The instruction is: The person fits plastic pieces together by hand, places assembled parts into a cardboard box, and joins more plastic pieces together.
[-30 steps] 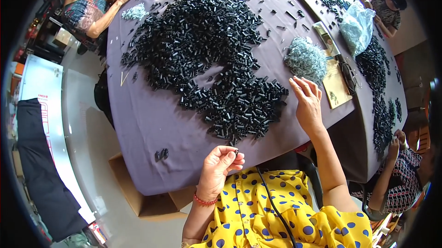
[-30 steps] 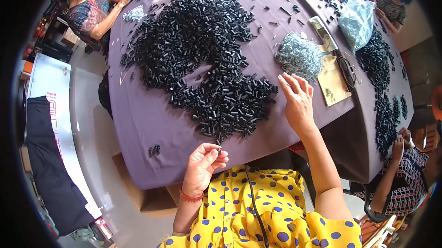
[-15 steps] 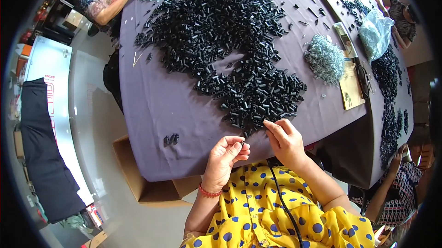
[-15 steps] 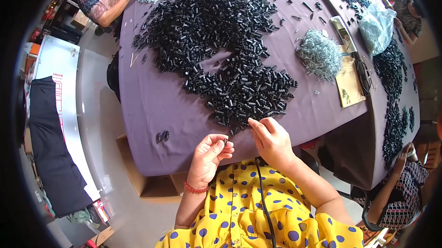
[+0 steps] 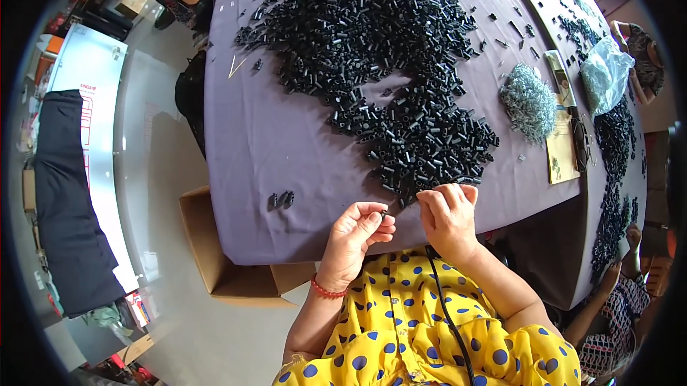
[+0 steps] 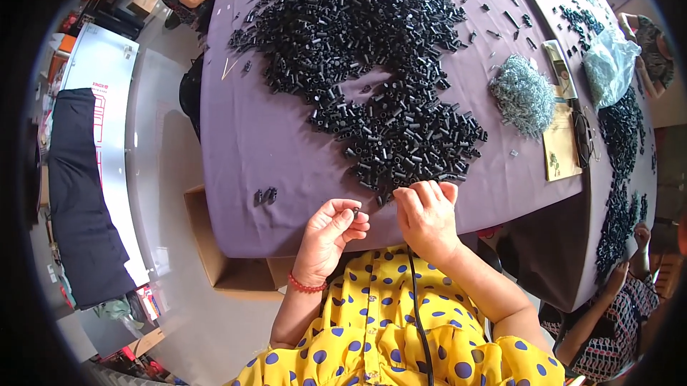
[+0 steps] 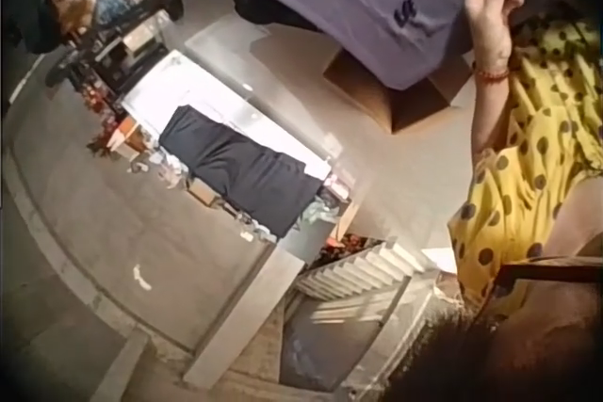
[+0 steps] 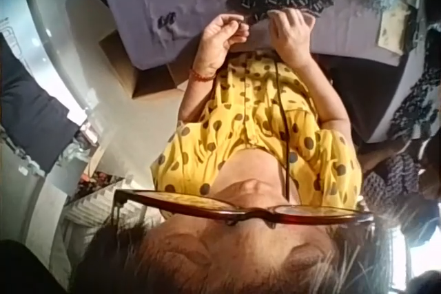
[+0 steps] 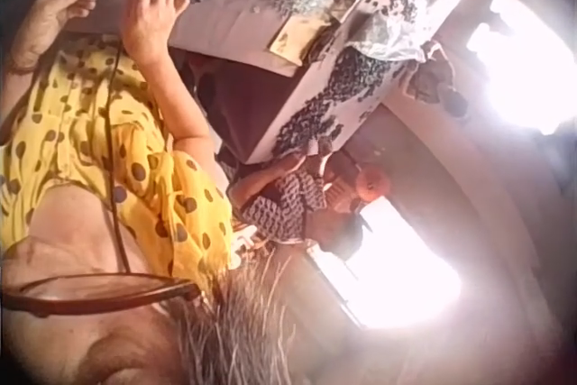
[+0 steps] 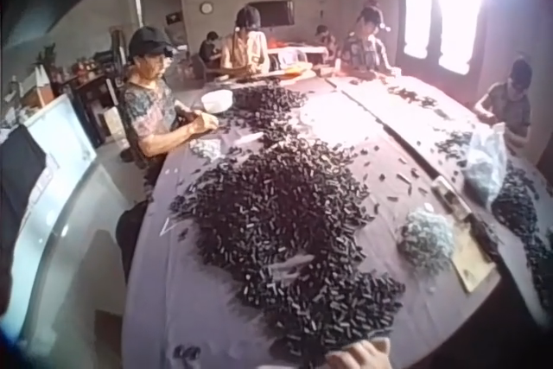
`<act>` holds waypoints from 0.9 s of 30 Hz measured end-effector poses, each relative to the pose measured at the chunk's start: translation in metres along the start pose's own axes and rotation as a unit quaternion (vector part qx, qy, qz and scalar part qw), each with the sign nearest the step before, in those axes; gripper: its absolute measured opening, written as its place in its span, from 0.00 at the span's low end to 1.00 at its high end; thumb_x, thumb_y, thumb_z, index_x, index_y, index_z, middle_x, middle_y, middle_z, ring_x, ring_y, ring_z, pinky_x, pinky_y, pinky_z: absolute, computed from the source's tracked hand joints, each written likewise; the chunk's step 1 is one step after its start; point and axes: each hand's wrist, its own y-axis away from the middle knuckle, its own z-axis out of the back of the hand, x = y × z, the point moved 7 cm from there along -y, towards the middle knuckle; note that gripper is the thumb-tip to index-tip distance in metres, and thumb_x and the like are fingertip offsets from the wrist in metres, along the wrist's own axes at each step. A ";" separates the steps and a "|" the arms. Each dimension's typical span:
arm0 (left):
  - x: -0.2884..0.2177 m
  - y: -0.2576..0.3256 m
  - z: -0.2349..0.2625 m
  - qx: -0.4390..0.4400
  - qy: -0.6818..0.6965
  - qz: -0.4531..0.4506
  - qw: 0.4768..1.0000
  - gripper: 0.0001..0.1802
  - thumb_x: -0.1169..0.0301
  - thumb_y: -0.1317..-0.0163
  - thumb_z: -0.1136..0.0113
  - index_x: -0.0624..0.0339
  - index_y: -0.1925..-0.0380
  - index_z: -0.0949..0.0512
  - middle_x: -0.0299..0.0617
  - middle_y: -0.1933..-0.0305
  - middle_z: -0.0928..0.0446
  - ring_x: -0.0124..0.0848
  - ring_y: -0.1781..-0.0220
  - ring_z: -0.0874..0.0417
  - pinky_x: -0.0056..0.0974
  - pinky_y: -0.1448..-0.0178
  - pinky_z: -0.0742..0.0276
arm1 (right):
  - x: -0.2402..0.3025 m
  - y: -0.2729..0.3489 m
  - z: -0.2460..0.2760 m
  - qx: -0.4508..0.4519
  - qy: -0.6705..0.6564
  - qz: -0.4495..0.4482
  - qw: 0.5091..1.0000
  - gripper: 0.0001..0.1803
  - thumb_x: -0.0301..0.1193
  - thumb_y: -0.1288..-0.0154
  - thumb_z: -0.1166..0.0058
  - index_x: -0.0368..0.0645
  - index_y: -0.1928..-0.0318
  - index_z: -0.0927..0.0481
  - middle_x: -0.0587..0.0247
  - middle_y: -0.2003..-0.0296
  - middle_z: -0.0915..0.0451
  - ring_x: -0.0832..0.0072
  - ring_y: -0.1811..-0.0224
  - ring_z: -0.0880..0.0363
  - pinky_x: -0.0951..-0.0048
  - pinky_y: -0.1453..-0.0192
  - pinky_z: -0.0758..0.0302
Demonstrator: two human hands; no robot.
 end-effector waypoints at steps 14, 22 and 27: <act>-0.002 -0.001 -0.006 0.006 0.009 0.001 1.000 0.11 0.68 0.24 0.45 0.61 0.48 0.24 0.42 0.55 0.17 0.28 0.56 0.15 0.32 0.46 0.17 | -0.001 0.000 -0.010 0.019 0.019 -0.048 0.998 0.10 0.31 0.41 0.33 0.48 0.60 0.21 0.69 0.65 0.22 0.69 0.60 0.23 0.61 0.49 0.35; 0.005 -0.003 -0.014 0.015 0.011 0.016 1.000 0.10 0.69 0.24 0.44 0.61 0.49 0.23 0.44 0.56 0.15 0.30 0.57 0.13 0.35 0.49 0.16 | -0.009 0.002 0.010 0.055 -0.358 -0.199 0.910 0.09 0.20 0.37 0.36 0.41 0.59 0.21 0.68 0.66 0.18 0.77 0.68 0.18 0.72 0.54 0.25; 0.002 -0.002 -0.026 0.035 0.011 0.013 0.999 0.11 0.67 0.25 0.43 0.61 0.50 0.23 0.44 0.56 0.15 0.31 0.57 0.13 0.36 0.50 0.16 | -0.017 0.016 -0.008 0.092 -0.636 -0.341 0.686 0.07 0.22 0.30 0.39 0.38 0.55 0.21 0.66 0.60 0.18 0.79 0.57 0.16 0.75 0.54 0.16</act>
